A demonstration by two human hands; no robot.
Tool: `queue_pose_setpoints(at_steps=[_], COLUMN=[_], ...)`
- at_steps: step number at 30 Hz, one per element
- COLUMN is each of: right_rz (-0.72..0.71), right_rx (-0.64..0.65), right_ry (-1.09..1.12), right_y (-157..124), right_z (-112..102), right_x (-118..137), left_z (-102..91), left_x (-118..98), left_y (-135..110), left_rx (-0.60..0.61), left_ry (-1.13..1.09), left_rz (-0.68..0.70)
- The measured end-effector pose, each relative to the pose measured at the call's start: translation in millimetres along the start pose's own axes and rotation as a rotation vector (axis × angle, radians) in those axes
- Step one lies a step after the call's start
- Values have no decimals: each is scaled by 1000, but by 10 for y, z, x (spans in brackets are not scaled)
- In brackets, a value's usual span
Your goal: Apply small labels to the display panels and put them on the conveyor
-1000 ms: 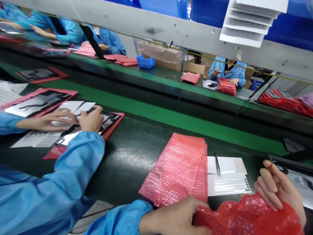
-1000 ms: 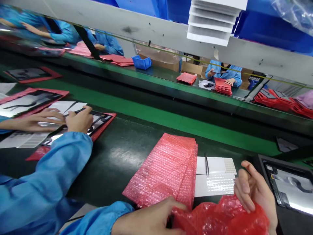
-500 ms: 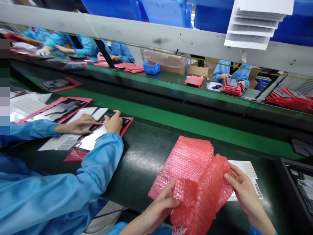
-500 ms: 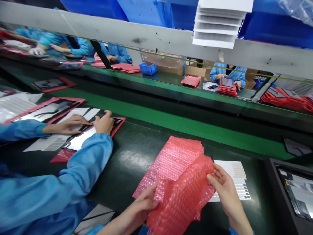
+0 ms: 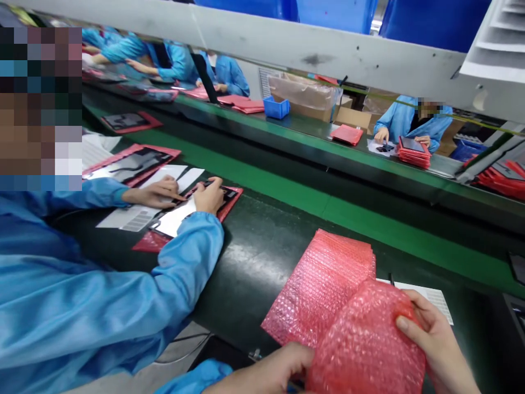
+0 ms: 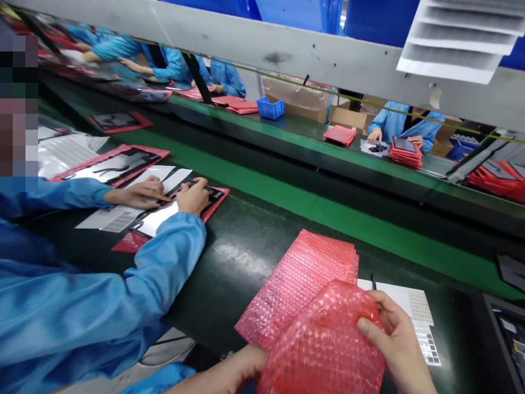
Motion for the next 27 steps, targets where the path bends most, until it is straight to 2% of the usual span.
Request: queue_pose_setpoints(at_steps=[3,6,9,12,14,16,18,20,22,24,27], right_rz=[6,-21,-52,-62,-126,-249,-387,-491,-535,-536,-528], right_rx=[-124,-208,-217,-216,-254,-321,-371,-333,-206,-99,-112], right_ry=[149,271,335,313,239,112,-107,-382,-603,-705,-714], right_y=[127,208,284,430,571,706,784,786,730,651,567], right_z=[-133,-199,-154,-49,11,52,94,168,267,346,348], right_x=[-49,-116,-160,-179,-199,-257,-372,-539,-731,-896,-1034], left_z=[-137,-216,-248,-343,-444,-578,-747,-921,-1045,-1092,-997], left_x=[61,89,83,72,54,22,-5,-15,22,114,288], left_y=[74,152,198,225,272,349,424,466,483,484,449], left_rx=[-136,-149,-91,-203,-299,-406,-575,-783,-895,-869,-703], left_ry=[-52,-123,-261,-170,-19,171,425,675,784,734,571], left_rz=[42,96,92,6,-38,-37,-27,-2,50,82,93])
Point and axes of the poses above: each hand's wrist, its own y-axis towards the middle knuckle, its own z-axis out of the palm, x = y × z, the point moved 3 cm from there along y, towards the middle knuckle, and after that the axes turned 5 degrees about -z, right-handed, at the moved point
